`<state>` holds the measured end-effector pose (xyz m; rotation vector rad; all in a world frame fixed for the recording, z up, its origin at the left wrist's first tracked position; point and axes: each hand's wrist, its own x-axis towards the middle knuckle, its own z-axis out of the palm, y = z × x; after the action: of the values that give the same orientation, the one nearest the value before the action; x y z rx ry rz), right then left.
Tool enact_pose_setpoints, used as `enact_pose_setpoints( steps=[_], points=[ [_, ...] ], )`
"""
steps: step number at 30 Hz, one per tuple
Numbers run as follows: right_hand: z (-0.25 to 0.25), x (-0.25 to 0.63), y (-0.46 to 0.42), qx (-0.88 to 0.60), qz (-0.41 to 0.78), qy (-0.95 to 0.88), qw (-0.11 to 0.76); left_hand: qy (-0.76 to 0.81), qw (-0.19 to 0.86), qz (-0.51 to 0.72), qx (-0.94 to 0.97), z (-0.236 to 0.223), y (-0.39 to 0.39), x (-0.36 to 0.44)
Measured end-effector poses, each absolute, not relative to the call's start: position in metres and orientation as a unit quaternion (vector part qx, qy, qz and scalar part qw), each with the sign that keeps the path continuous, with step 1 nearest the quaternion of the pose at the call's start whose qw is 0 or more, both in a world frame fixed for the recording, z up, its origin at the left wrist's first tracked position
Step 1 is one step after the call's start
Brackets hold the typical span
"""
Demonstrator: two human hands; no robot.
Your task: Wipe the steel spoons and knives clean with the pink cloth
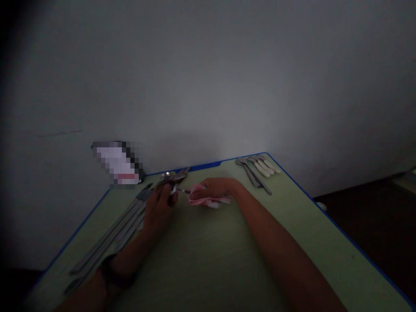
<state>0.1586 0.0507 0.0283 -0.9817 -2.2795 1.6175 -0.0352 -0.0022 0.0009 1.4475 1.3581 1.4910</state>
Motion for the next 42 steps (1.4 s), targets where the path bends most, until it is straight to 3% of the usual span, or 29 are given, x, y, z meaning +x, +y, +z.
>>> enact_pose_setpoints(
  steps=[7,14,24,30,36,42],
  points=[
    [0.042,0.188,0.056,-0.365,0.504,-0.779,0.072,0.434,0.374,0.67,0.471,-0.002,0.003,-0.039],
    [0.052,0.201,0.053,-0.401,0.464,-0.789,0.023,0.463,0.396,0.552,0.569,-0.004,-0.002,-0.033],
    [0.07,0.178,0.041,-0.398,0.438,-0.803,-0.064,0.478,0.348,0.509,0.626,0.002,-0.005,-0.039],
    [0.06,0.153,0.041,-0.338,0.359,-0.869,-0.045,0.455,0.395,0.488,0.631,0.001,-0.019,-0.027],
    [0.059,0.158,0.044,-0.348,0.416,-0.84,-0.013,0.484,0.378,0.569,0.548,0.001,-0.008,-0.036],
    [0.072,0.201,0.046,-0.366,0.505,-0.781,0.026,0.443,0.426,0.614,0.495,0.002,0.001,-0.04]
  ],
)
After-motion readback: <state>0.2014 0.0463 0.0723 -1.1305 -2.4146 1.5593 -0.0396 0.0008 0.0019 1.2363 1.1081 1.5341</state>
